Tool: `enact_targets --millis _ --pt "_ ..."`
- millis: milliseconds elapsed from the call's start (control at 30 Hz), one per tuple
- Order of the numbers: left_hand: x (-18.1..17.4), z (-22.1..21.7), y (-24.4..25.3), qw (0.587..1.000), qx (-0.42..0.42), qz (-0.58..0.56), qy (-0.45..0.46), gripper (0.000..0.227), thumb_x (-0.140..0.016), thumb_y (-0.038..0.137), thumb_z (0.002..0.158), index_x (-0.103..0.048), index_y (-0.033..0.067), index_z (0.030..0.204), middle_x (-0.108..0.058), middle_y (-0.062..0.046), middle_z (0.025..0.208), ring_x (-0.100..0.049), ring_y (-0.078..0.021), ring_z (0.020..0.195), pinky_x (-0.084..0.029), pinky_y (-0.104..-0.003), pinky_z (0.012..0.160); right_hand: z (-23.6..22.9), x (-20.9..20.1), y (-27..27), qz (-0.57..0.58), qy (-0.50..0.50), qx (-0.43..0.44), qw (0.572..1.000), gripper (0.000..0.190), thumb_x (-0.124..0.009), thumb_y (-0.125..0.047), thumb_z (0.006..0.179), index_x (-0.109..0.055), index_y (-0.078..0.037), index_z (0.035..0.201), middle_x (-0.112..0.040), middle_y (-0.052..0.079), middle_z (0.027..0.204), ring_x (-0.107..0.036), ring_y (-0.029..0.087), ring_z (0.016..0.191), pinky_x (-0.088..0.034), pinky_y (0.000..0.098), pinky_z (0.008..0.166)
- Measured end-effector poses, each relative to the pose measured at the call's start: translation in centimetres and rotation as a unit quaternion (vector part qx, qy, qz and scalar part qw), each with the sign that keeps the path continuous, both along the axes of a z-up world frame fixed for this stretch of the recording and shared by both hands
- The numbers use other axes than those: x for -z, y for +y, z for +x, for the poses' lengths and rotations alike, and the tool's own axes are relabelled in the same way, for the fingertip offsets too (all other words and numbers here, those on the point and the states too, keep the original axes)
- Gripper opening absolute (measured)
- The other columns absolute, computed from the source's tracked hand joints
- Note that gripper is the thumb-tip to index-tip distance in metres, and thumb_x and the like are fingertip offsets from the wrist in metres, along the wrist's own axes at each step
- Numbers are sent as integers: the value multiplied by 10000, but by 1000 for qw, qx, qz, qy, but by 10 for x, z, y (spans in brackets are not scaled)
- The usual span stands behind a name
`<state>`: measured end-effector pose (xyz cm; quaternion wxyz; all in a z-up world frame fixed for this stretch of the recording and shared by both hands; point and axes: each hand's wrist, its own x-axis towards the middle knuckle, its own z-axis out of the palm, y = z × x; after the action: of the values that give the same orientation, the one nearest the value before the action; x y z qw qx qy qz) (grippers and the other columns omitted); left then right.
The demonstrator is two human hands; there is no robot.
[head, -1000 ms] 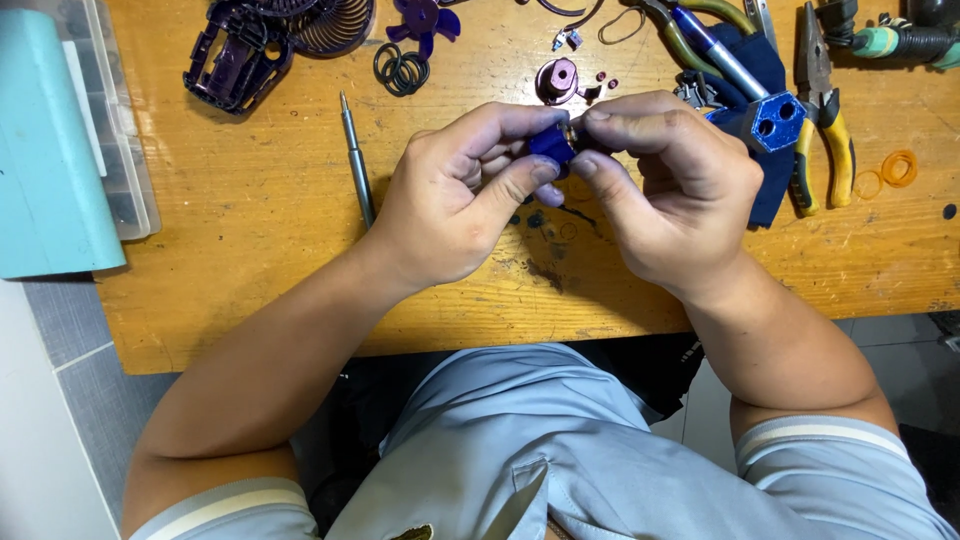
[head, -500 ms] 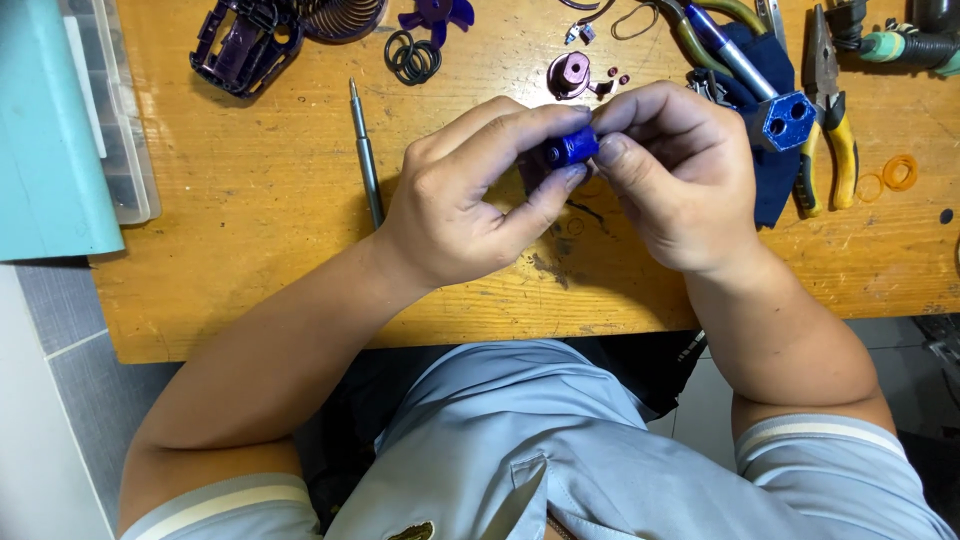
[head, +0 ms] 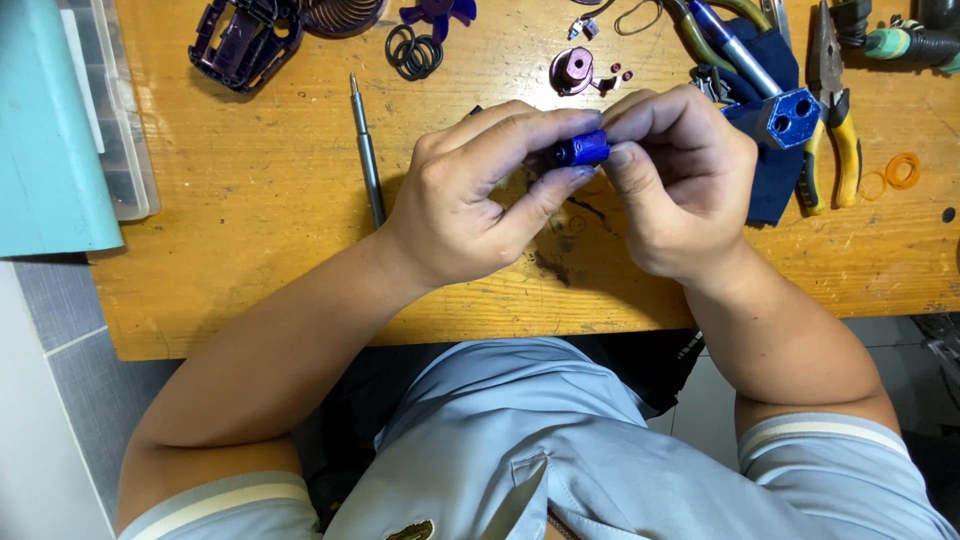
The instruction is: Assembling a small internal gear mechanism by fitting together various components like gears, pins, and housings on a workbench.
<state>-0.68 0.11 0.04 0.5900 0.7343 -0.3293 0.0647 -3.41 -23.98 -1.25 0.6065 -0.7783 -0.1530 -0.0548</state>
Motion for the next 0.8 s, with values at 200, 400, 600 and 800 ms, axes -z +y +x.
enact_targets --millis 200,400,600,800 --pt "-2 1 0 1000 16 -3 22 258 -786 84 1181 -726 6 1420 -835 -176 1374 -870 -335 1252 -698 -415 1141 -3 0 0 2 -40 -13 999 150 -649 -46 1220 -593 89 1187 -719 262 1128 -731 333 1015 -615 388 946" --pt "1 2 0 999 35 -8 27 265 -799 101 1180 -723 22 1422 -844 -175 1343 -879 -333 1208 -695 -413 1099 -4 -1 2 -18 -80 -18 996 207 -638 -93 1214 -561 83 1138 -673 244 1019 -662 314 901 -538 384 850" --pt "2 1 -2 999 3 -5 45 289 -827 118 1141 -746 60 1412 -847 -130 1374 -875 -294 1254 -704 -395 1138 -2 -2 7 -17 -108 4 994 88 -638 25 1188 -604 103 1164 -717 276 1076 -727 357 968 -606 409 917" --pt "2 0 -3 989 21 -43 141 331 -802 105 1139 -721 54 1455 -832 -144 1417 -881 -203 1202 -723 -303 1143 2 -9 5 -58 -120 26 991 108 -693 27 1174 -663 127 1148 -720 260 1028 -702 337 911 -579 406 867"
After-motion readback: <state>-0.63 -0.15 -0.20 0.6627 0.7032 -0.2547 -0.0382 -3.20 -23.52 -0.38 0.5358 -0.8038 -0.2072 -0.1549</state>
